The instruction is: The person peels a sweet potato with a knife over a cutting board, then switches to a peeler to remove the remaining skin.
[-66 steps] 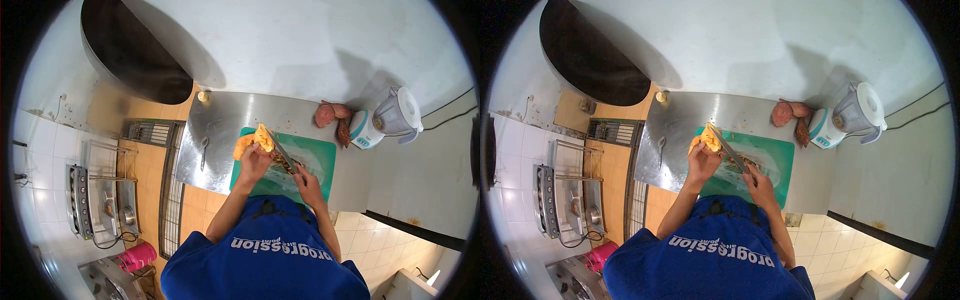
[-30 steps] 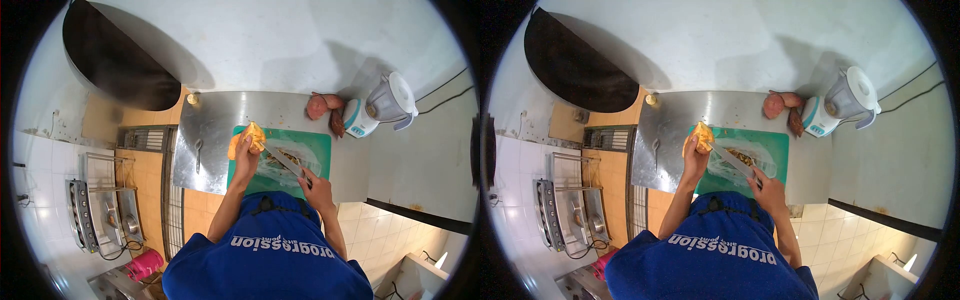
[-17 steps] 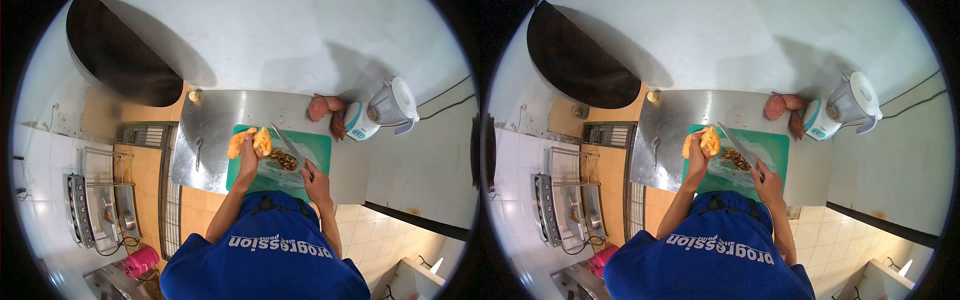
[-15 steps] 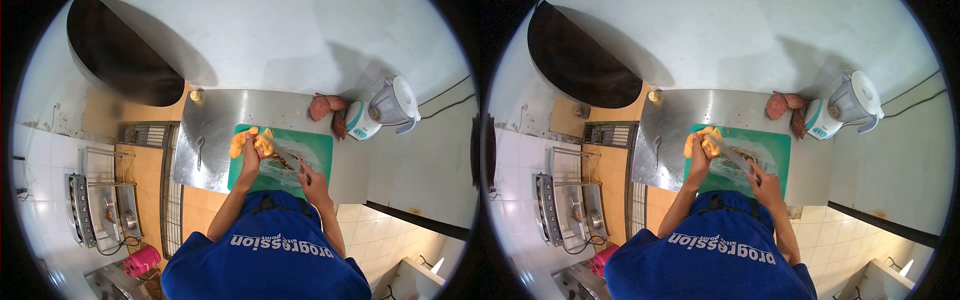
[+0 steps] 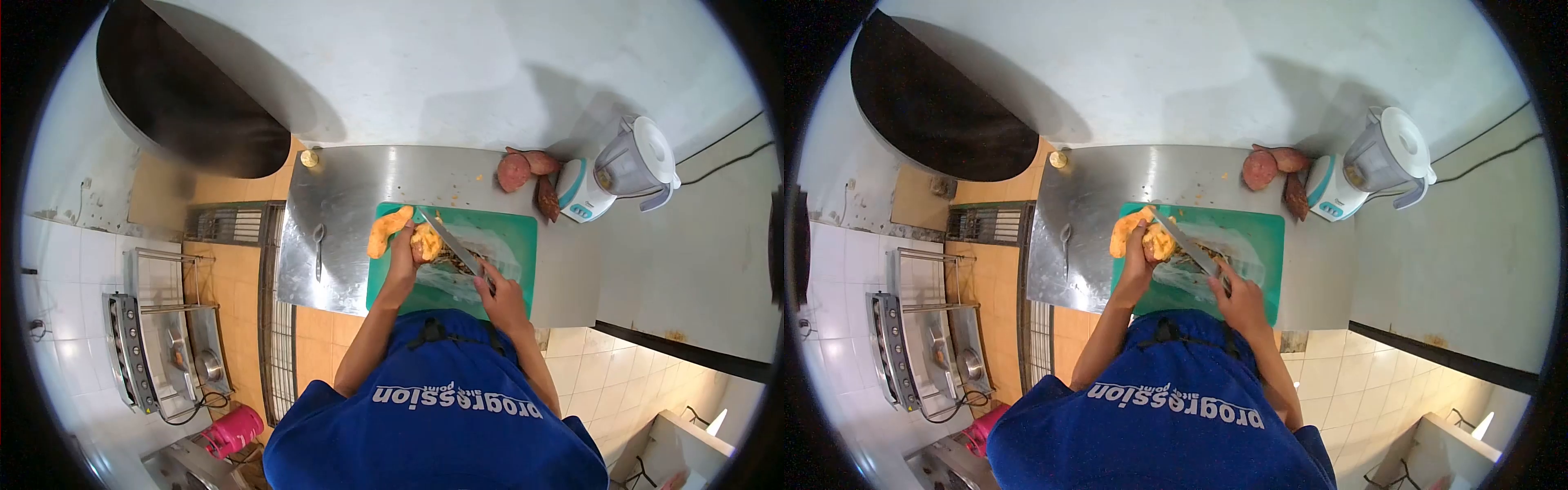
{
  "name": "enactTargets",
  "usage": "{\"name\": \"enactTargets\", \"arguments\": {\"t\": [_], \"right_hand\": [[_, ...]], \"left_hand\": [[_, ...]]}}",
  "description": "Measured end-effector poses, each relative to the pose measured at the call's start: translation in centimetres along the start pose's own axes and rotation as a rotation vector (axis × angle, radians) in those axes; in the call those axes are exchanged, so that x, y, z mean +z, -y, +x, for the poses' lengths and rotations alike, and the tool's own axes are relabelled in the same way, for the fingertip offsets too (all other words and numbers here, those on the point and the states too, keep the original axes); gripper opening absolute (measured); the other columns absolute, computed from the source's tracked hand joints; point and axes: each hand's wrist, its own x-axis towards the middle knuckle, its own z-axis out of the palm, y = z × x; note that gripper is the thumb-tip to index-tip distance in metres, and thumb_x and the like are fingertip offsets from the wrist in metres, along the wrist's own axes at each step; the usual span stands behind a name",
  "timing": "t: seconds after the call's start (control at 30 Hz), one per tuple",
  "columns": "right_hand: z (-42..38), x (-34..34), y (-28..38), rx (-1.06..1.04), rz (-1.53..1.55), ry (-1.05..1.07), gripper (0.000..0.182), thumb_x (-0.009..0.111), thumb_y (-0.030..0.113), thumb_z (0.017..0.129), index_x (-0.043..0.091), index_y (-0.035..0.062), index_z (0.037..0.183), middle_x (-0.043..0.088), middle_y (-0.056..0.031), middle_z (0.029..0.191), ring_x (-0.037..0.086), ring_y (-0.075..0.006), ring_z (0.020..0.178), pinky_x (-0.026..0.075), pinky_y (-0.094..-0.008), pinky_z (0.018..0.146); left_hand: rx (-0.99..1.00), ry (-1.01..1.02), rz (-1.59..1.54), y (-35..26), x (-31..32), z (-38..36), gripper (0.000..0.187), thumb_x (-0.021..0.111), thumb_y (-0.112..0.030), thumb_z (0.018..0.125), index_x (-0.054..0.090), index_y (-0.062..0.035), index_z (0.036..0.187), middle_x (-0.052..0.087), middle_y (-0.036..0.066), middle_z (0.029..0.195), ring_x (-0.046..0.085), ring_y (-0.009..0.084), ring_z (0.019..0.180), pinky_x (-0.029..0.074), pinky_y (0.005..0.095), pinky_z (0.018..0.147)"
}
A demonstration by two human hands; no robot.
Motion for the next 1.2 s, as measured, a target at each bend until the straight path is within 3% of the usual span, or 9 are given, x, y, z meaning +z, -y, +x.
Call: {"name": "enactTargets", "arguments": {"t": [0.13,0.23,0.43,0.53,0.73,0.9,1.0,1.1,1.2], "right_hand": [[0.5,0.6,-0.6,0.06,0.152,-0.049,0.048,0.061,0.042,0.101,0.063,0.0105,0.138,0.068,-0.0242,0.079,0.066,-0.0431,0.071,0.05,-0.0488,0.068],[0.7,0.5,-1.2,-0.012,0.099,-0.012,0.049,0.06,0.042,0.102,0.062,0.0084,0.138,0.067,-0.0241,0.077,0.066,-0.0425,0.07,0.049,-0.0482,0.066],[1.4,0.2,-1.0,0.14,0.23,-0.075,0.05,0.058,0.042,0.103,0.061,0.0053,0.137,0.065,-0.0224,0.072,0.066,-0.0392,0.067,0.049,-0.0452,0.063],[1.0,-0.1,-0.6,-0.005,0.208,0.037,0.052,0.057,0.042,0.103,0.06,0.0024,0.136,0.066,-0.0215,0.073,0.066,-0.0358,0.067,0.049,-0.0417,0.065],[1.9,2.0,-1.9,0.032,0.365,-0.133,0.053,0.057,0.037,0.104,0.056,-0.0013,0.14,0.064,-0.0189,0.071,0.058,-0.0299,0.059,0.046,-0.0403,0.062],[0.9,0.2,-0.2,0.045,0.268,0.069,0.051,0.057,0.037,0.104,0.06,-0.0013,0.138,0.069,-0.0225,0.079,0.065,-0.0264,0.066,0.051,-0.0389,0.069],[1.8,3.0,-3.5,0.177,0.259,-0.028,0.052,0.056,0.038,0.105,0.061,-0.0026,0.137,0.073,-0.0238,0.09,0.069,-0.0244,0.075,0.052,-0.0391,0.072],[2.6,4.4,-6.7,0.016,0.337,-0.262,0.053,0.054,0.039,0.106,0.06,-0.0029,0.138,0.074,-0.0233,0.101,0.071,-0.0256,0.084,0.052,-0.0398,0.075],[2.5,2.9,-6.6,0.235,0.389,-0.122,0.053,0.053,0.038,0.106,0.059,-0.004,0.138,0.074,-0.0208,0.108,0.069,-0.0241,0.089,0.052,-0.0374,0.079]], "left_hand": [[-0.106,-0.085,0.013,0.4,-0.4,0.3,0.041,0.05,-0.047,0.106,0.058,-0.0112,0.124,0.071,0.004,0.113,0.072,0.0161,0.098,0.058,0.0337,0.076],[-0.093,-0.012,-0.005,0.4,-0.3,-0.1,0.041,0.051,-0.047,0.105,0.059,-0.0111,0.122,0.071,0.005,0.114,0.071,0.0171,0.102,0.057,0.0352,0.082],[-0.044,0.07,-0.028,-0.5,0.0,-1.1,0.043,0.052,-0.046,0.105,0.06,-0.0085,0.125,0.07,0.006,0.117,0.07,0.0194,0.107,0.056,0.0363,0.09],[-0.019,0.119,0.018,-0.9,0.4,-1.1,0.047,0.052,-0.046,0.105,0.059,-0.0061,0.13,0.069,0.007,0.119,0.07,0.0197,0.107,0.057,0.0367,0.091],[-0.166,0.163,-0.071,-2.6,1.5,-2.0,0.049,0.051,-0.045,0.107,0.057,-0.0025,0.131,0.067,0.008,0.119,0.067,0.021,0.111,0.057,0.0387,0.095],[-0.122,0.117,-0.006,-0.7,0.7,-1.1,0.042,0.063,-0.029,0.103,0.054,-0.0031,0.134,0.065,0.008,0.12,0.065,0.0192,0.113,0.057,0.0378,0.093],[-0.109,0.17,0.084,0.2,0.3,-1.0,0.044,0.069,-0.02,0.099,0.054,-0.0032,0.136,0.064,0.008,0.121,0.064,0.0168,0.114,0.056,0.0359,0.095],[-0.063,0.244,0.417,-0.3,0.4,-1.8,0.047,0.072,-0.017,0.097,0.053,-0.0037,0.138,0.064,0.008,0.122,0.063,0.0167,0.114,0.055,0.0332,0.095],[-0.008,0.276,0.443,1.4,-0.3,-1.3,0.045,0.07,-0.019,0.098,0.054,-0.0043,0.138,0.065,0.01,0.121,0.064,0.0173,0.11,0.056,0.0294,0.091]]}}
